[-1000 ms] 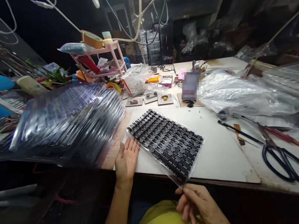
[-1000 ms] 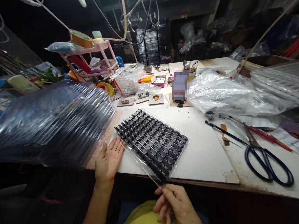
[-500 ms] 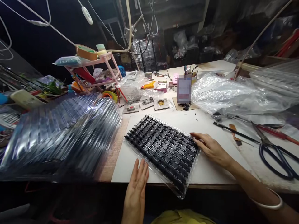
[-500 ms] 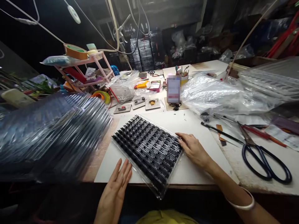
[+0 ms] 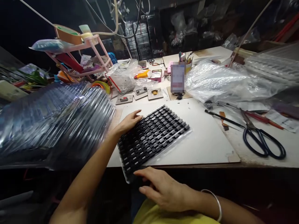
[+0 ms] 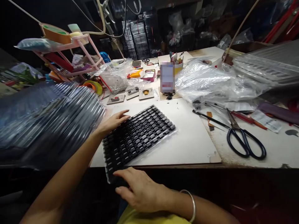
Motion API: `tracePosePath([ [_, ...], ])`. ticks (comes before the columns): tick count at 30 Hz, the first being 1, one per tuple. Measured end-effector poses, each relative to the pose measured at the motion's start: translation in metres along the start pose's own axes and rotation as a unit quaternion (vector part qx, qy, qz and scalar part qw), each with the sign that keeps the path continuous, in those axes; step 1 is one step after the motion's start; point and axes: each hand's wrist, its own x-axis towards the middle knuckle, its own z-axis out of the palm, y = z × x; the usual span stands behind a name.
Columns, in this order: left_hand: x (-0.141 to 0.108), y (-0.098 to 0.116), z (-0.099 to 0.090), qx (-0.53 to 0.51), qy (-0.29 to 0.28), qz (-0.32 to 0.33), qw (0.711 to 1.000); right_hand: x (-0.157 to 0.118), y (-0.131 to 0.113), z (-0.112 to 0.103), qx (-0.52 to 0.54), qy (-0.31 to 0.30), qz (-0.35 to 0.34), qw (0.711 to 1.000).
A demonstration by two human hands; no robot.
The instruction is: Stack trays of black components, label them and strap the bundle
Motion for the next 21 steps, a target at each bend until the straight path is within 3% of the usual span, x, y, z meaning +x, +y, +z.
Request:
tracePosePath([
  [3,0.010,0.014,0.015,0.000,-0.055,0.030,0.998,0.002,-0.004,0.004,0.010,-0.033,-0.029,0.999],
  [6,-0.008,0.014,0.003,0.016,-0.043,0.096,0.994,-0.024,-0.002,-0.019,0.014,0.011,-0.035,0.999],
  [7,-0.020,0.009,-0.007,0.025,-0.023,0.124,0.992,-0.036,0.002,-0.031,0.020,0.060,-0.025,0.998],
  [9,-0.046,-0.008,-0.028,0.030,0.031,0.154,0.987,-0.061,0.016,-0.059,0.035,0.213,0.024,0.976],
  [11,-0.072,-0.033,-0.045,-0.004,0.110,0.121,0.986,-0.079,0.035,-0.086,0.014,0.385,0.097,0.918],
  [13,-0.092,-0.060,-0.051,-0.066,0.179,0.067,0.979,-0.086,0.054,-0.107,-0.028,0.474,0.154,0.866],
  [15,-0.104,-0.081,-0.046,-0.115,0.205,0.022,0.972,-0.082,0.069,-0.119,-0.041,0.481,0.184,0.856],
  [17,-0.109,-0.092,-0.034,-0.138,0.212,0.001,0.968,-0.070,0.078,-0.124,-0.033,0.452,0.187,0.872],
  [21,-0.104,-0.088,-0.019,-0.136,0.217,0.007,0.967,-0.044,0.084,-0.124,-0.089,0.415,0.179,0.888],
])
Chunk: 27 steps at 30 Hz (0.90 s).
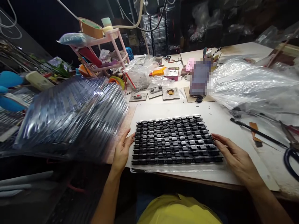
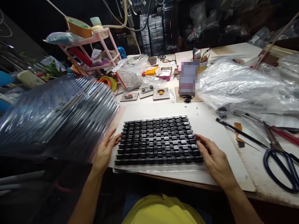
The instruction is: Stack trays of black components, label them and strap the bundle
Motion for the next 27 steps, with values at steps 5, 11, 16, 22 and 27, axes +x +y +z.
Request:
tracePosePath([
  [5,0.018,0.005,0.011,0.025,-0.008,0.014,1.000,0.019,-0.007,0.002,-0.032,-0.006,-0.005,0.999],
  [11,0.034,0.003,0.017,0.023,-0.006,0.007,1.000,0.043,-0.019,-0.002,0.031,-0.055,-0.014,0.998],
  [16,0.030,0.003,0.015,-0.112,-0.014,0.037,0.993,0.042,-0.016,-0.001,0.185,-0.016,0.019,0.982],
  [22,0.026,0.011,0.017,-0.238,-0.009,0.033,0.971,0.036,-0.015,-0.004,0.321,0.019,-0.013,0.947],
  [27,0.027,0.014,0.018,-0.254,-0.001,0.046,0.966,0.035,-0.016,-0.004,0.365,0.021,-0.018,0.930],
])
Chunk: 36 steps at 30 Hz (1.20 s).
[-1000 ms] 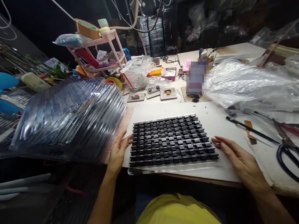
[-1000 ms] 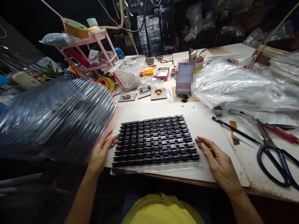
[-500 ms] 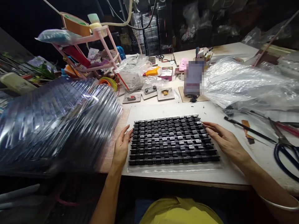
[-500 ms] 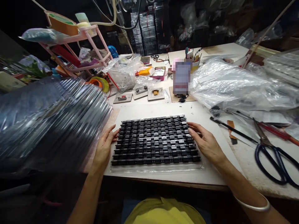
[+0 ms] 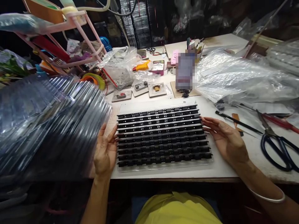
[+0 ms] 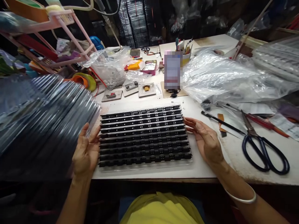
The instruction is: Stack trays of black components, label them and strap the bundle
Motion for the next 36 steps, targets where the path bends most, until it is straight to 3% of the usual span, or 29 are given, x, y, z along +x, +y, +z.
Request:
tracePosePath([
  [13,-0.0002,-0.0002,0.0057,0.042,0.042,0.012,0.998,-0.0007,-0.0034,0.0002,0.023,0.000,0.007,1.000],
  [36,0.0020,-0.0041,0.0076,0.074,0.049,0.012,0.996,-0.0024,-0.0050,0.0010,0.033,-0.010,-0.015,0.999],
])
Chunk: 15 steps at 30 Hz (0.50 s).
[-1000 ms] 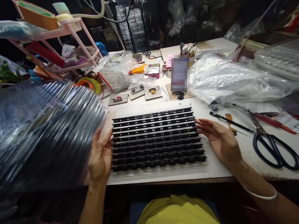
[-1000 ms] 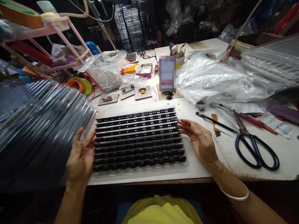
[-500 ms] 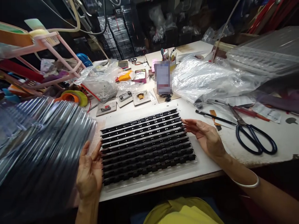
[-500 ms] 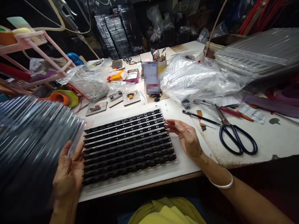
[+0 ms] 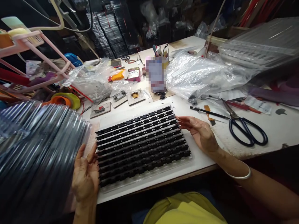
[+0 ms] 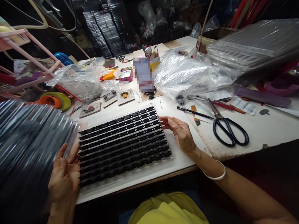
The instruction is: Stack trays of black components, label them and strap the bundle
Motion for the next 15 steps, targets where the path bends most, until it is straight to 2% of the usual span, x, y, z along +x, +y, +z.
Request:
tracePosePath([
  [9,0.005,-0.006,-0.001,0.025,-0.047,-0.003,0.999,0.000,0.001,0.001,-0.039,0.005,0.024,0.999],
  [15,0.010,-0.014,0.000,0.082,-0.070,-0.003,0.994,0.000,0.005,0.001,-0.171,0.022,0.034,0.984],
])
